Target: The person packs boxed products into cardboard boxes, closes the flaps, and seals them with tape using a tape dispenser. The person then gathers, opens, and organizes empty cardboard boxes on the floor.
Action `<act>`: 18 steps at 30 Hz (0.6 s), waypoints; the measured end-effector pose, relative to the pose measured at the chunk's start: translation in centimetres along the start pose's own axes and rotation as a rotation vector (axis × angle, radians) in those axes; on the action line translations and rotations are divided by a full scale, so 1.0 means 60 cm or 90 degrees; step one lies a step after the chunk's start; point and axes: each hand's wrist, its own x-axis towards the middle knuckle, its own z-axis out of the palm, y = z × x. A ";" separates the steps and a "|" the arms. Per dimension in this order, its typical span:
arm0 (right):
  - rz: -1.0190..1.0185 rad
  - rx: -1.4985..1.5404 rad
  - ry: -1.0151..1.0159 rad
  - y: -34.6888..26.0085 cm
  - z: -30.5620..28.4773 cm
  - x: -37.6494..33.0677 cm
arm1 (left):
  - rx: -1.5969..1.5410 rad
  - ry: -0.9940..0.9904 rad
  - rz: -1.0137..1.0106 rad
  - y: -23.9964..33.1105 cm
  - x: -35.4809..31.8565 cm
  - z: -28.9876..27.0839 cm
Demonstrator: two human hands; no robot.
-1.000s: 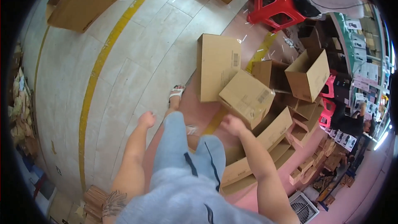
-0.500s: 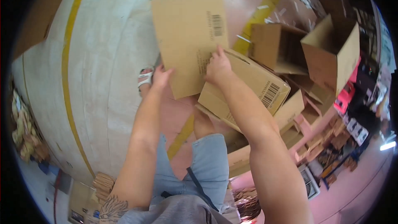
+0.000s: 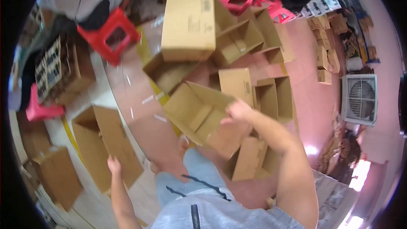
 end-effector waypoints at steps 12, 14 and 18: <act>0.590 0.320 0.465 -0.057 0.137 -0.372 | -0.027 -0.039 0.136 0.364 0.027 -0.123; 0.593 0.247 0.589 -0.070 0.092 -0.389 | -0.198 -0.034 0.206 0.429 0.055 -0.105; 0.710 0.074 0.780 -0.058 0.020 -0.449 | -0.208 -0.061 0.471 0.652 0.102 -0.118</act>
